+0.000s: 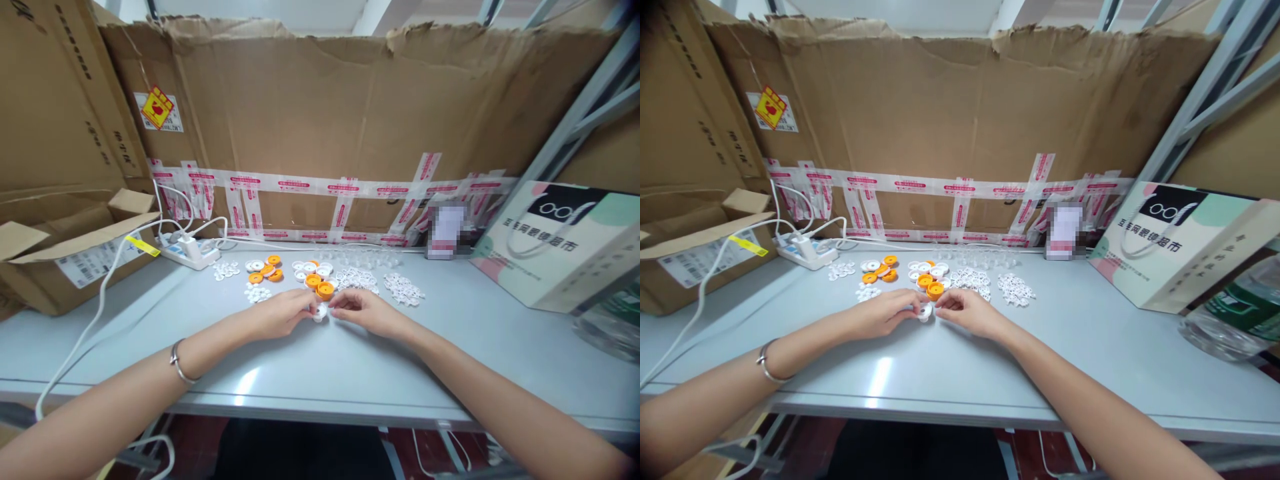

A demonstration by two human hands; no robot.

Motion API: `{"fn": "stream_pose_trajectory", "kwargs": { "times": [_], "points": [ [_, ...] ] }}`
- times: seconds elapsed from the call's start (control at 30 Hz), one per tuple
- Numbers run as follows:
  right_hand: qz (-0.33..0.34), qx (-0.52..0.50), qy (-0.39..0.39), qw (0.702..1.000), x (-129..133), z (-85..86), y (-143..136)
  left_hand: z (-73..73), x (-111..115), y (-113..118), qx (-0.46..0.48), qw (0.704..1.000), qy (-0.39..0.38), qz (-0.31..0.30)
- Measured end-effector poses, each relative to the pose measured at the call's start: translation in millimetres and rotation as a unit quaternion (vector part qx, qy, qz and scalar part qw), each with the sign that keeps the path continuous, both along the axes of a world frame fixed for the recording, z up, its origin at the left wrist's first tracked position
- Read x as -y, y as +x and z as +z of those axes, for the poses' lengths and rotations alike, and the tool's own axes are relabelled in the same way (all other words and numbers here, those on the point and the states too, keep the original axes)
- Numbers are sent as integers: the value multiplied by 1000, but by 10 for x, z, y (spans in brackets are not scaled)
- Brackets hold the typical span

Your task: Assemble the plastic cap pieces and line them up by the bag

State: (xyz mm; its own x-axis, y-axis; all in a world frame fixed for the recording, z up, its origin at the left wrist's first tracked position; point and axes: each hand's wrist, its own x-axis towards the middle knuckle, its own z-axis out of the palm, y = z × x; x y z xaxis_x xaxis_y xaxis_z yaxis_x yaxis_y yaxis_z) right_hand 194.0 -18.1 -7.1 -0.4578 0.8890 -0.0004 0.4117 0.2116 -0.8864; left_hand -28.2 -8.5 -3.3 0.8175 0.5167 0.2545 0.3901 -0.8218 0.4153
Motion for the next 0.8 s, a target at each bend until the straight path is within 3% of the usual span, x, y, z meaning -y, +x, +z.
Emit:
{"fn": "stream_pose_trajectory", "kwargs": {
  "times": [0.27, 0.53, 0.8],
  "points": [
    [-20, 11, 48, 999, 45, -64, -97, -15, -18, 13, -5, 999, -45, 25],
    [-25, 38, 83, 996, 81, -43, -130, -67, -46, 2, 82, 990, -111, 1],
    [-25, 64, 124, 990, 90, -59, -156, -85, -26, 14, 94, 990, -108, 8]
  ]
}}
